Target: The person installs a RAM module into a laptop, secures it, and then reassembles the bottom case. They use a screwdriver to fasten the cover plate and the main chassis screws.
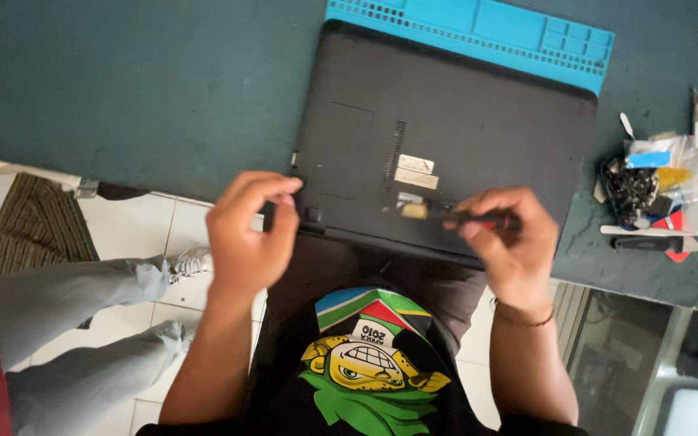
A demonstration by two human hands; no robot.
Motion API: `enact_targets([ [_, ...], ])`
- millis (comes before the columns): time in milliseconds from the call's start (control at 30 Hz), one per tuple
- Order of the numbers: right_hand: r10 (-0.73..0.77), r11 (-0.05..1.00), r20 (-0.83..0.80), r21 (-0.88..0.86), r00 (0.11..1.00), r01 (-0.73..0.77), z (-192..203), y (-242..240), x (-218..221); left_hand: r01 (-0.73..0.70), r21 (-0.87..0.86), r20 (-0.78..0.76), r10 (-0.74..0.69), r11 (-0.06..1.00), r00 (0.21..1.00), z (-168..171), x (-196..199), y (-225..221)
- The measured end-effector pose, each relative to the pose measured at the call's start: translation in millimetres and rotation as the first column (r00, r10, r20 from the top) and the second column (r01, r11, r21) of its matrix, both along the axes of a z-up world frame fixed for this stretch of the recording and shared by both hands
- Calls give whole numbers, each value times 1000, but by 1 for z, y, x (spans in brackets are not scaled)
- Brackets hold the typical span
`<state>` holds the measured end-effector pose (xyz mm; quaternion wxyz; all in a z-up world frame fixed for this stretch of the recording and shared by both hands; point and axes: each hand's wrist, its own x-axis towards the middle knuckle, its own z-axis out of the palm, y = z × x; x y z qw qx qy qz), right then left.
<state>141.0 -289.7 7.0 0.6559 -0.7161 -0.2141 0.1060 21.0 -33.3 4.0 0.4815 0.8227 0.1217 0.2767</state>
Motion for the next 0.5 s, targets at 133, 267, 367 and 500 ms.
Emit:
enact_targets([
  [133, 41, 990, 0, 133, 999, -41, -13, -16, -14, 117, -7, 81, -116, 993, 990, 11, 13, -48],
  [267, 53, 984, 19, 167, 998, -55, -13, -29, -23, 282, -22, 151, -275, 959, 949, 1, 21, -91],
  [367, 48, 991, 83, 123, 995, -59, -10, -33, -23, 332, -50, 210, -315, 942, 926, -9, 24, -109],
  [500, 53, 998, 200, 14, 978, -57, -10, -40, -19, 373, -49, 212, -356, 926, 910, -5, 29, -115],
])
